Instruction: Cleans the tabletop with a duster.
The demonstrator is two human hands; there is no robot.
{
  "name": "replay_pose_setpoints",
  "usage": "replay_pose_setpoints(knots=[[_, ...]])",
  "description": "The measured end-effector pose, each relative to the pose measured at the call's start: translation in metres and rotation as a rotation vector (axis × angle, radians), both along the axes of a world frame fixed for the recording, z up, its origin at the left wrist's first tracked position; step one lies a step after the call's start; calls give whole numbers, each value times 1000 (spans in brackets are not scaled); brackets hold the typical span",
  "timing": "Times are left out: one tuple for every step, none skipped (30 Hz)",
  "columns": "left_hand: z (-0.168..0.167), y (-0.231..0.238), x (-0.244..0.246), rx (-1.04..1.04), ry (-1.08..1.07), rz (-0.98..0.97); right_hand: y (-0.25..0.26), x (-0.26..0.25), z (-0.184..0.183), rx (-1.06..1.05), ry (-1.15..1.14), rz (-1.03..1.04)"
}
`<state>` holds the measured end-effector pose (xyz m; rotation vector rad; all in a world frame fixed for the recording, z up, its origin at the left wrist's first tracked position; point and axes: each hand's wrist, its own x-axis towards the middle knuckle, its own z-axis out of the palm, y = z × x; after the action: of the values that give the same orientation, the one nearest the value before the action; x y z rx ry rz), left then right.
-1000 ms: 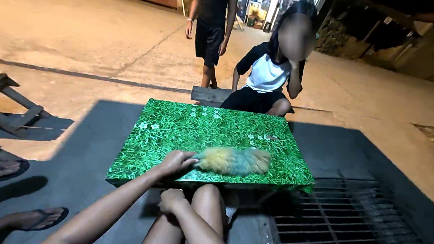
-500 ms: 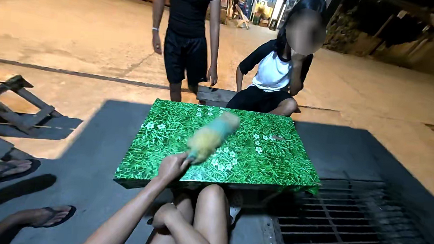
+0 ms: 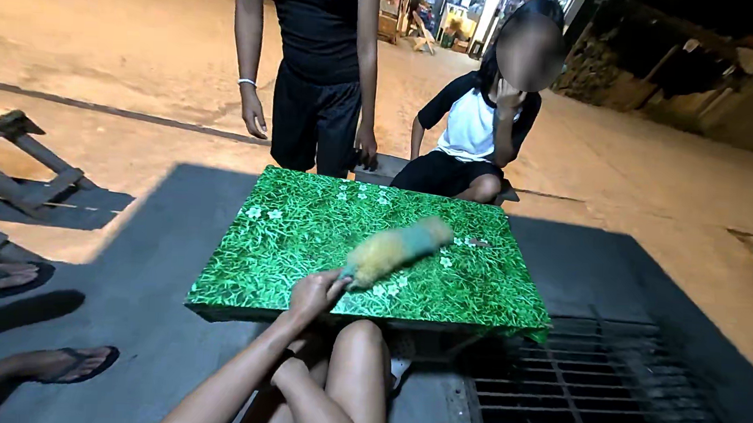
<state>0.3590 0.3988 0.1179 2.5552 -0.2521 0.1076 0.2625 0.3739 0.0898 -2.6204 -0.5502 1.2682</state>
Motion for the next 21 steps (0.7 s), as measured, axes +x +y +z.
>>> replay_pose_setpoints(knots=[[-2, 3, -4, 8, -2, -9, -10, 6, -8, 126, -25, 83], [-3, 8, -11, 11, -28, -66, -16, 11, -3, 189, -21, 151], [-4, 16, -19, 9, -73, -133, -14, 15, 13, 179, 33, 198], [-3, 28, -27, 20, -118, -161, -8, 18, 18, 134, 64, 247], [-2, 44, -34, 39, -150, -124, -2, 21, 16, 101, 75, 281], [0, 61, -41, 58, -153, -28, 1, 24, 10, 107, 69, 292], [3, 79, -50, 74, -123, 101, 3, 26, 2, 138, 54, 293], [4, 95, -60, 85, -89, 227, 5, 28, -8, 182, 47, 280], [2, 108, -73, 90, -81, 312, 8, 28, -16, 214, 46, 272], [0, 117, -89, 90, -88, 338, 10, 27, -21, 233, 43, 274], [0, 124, -106, 86, -102, 314, 11, 26, -20, 237, 39, 282], [1, 130, -120, 92, -124, 269, 12, 25, -18, 236, 35, 295], [2, 137, -131, 103, -158, 242, 12, 25, -16, 234, 33, 311], [5, 144, -139, 114, -180, 267, 13, 24, -17, 231, 33, 325], [8, 150, -144, 109, -178, 338, 14, 22, -18, 226, 33, 337], [9, 154, -146, 88, -159, 432, 14, 21, -20, 220, 28, 349], [7, 154, -147, 58, -139, 506, 14, 20, -23, 215, 27, 356], [3, 151, -148, 31, -132, 521, 14, 18, -23, 212, 29, 356], [-1, 146, -148, 11, -128, 475, 14, 18, -22, 213, 30, 347], [-5, 141, -146, 0, -127, 391, 13, 19, -20, 214, 28, 338], [-6, 136, -142, 8, -144, 309, 11, 19, -19, 215, 25, 329]])
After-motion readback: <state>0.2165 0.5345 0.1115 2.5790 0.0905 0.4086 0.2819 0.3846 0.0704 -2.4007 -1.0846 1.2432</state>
